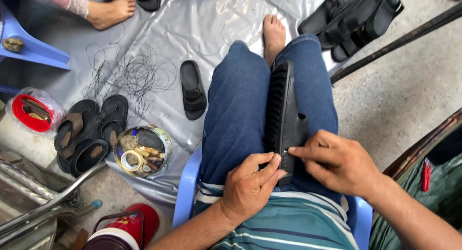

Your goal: Hand-sewing a sandal sole using a needle and thread to repair or assemble the footwear.

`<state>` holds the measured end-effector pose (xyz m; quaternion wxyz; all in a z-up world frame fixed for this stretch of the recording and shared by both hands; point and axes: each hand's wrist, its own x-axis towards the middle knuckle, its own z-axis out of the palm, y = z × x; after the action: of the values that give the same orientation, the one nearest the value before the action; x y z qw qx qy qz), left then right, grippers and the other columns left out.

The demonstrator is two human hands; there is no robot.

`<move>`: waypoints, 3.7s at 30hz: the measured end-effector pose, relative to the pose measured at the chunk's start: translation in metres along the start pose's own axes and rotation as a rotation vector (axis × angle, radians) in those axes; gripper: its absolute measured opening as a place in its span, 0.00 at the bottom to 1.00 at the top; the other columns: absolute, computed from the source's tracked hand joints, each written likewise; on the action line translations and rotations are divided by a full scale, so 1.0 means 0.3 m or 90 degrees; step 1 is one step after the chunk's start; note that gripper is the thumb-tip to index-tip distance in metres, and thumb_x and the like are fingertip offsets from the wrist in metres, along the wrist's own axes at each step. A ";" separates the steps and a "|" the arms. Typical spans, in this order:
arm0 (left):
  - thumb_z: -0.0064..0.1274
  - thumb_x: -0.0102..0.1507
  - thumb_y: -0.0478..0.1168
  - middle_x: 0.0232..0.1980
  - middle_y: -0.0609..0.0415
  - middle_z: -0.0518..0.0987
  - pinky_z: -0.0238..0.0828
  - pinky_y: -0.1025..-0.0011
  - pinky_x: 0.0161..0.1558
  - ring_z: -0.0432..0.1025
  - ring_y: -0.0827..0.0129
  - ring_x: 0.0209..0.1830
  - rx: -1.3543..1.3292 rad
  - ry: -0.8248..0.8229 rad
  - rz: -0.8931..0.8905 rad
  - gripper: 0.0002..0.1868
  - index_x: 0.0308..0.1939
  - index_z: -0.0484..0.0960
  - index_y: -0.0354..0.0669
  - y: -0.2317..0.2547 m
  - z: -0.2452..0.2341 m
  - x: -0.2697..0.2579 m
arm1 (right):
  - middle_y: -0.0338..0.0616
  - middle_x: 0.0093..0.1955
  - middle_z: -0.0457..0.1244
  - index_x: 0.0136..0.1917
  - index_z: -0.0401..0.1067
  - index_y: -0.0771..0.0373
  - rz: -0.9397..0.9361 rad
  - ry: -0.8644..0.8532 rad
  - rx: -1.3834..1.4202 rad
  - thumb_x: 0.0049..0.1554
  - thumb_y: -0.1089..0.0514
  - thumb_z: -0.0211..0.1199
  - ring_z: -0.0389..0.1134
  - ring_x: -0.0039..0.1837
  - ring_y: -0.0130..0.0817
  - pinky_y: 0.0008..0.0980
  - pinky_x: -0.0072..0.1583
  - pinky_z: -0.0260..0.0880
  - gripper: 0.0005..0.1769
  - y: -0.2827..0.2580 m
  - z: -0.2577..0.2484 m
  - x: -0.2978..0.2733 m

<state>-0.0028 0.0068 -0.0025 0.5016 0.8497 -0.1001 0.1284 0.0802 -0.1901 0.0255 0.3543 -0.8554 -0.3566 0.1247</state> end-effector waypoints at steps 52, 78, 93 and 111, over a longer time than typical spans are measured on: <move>0.51 0.55 0.54 0.38 0.57 0.65 0.67 0.57 0.17 0.71 0.60 0.27 0.101 -0.359 -0.130 0.23 0.52 0.73 0.57 0.060 -0.046 0.172 | 0.25 0.40 0.57 0.70 0.46 0.25 0.348 -0.334 -0.152 0.51 0.50 0.45 0.66 0.37 0.25 0.29 0.40 0.69 0.35 -0.044 -0.153 -0.102; 0.52 0.55 0.41 0.54 0.55 0.68 0.70 0.63 0.20 0.65 0.70 0.16 -0.011 -0.274 -0.145 0.05 0.34 0.81 0.55 0.039 -0.076 0.090 | 0.18 0.36 0.47 0.47 0.62 0.39 0.572 0.747 0.487 0.54 0.38 0.52 0.43 0.28 0.07 0.10 0.30 0.41 0.10 0.238 -0.210 -0.147; 0.44 0.63 0.40 0.65 0.39 0.63 0.51 0.64 0.67 0.58 0.56 0.68 -0.460 -0.419 -0.141 0.08 0.35 0.79 0.47 0.103 -0.287 0.193 | 0.35 0.37 0.65 0.42 0.68 0.56 0.095 0.111 -0.008 0.53 0.52 0.55 0.68 0.38 0.32 0.29 0.42 0.66 0.07 0.009 0.033 0.003; 0.35 0.62 0.43 0.29 0.64 0.71 0.61 0.80 0.37 0.65 0.75 0.28 -0.094 -0.546 -0.250 0.24 0.65 0.61 0.59 -0.070 -0.176 0.158 | 0.29 0.42 0.69 0.45 0.73 0.53 0.126 0.080 0.081 0.51 0.52 0.56 0.70 0.40 0.21 0.20 0.43 0.67 0.10 0.045 0.025 0.008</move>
<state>0.0422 0.0612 0.0197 0.4891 0.7909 -0.1447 -0.3382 0.0854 -0.1911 0.0108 0.4154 -0.8684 -0.2390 0.1274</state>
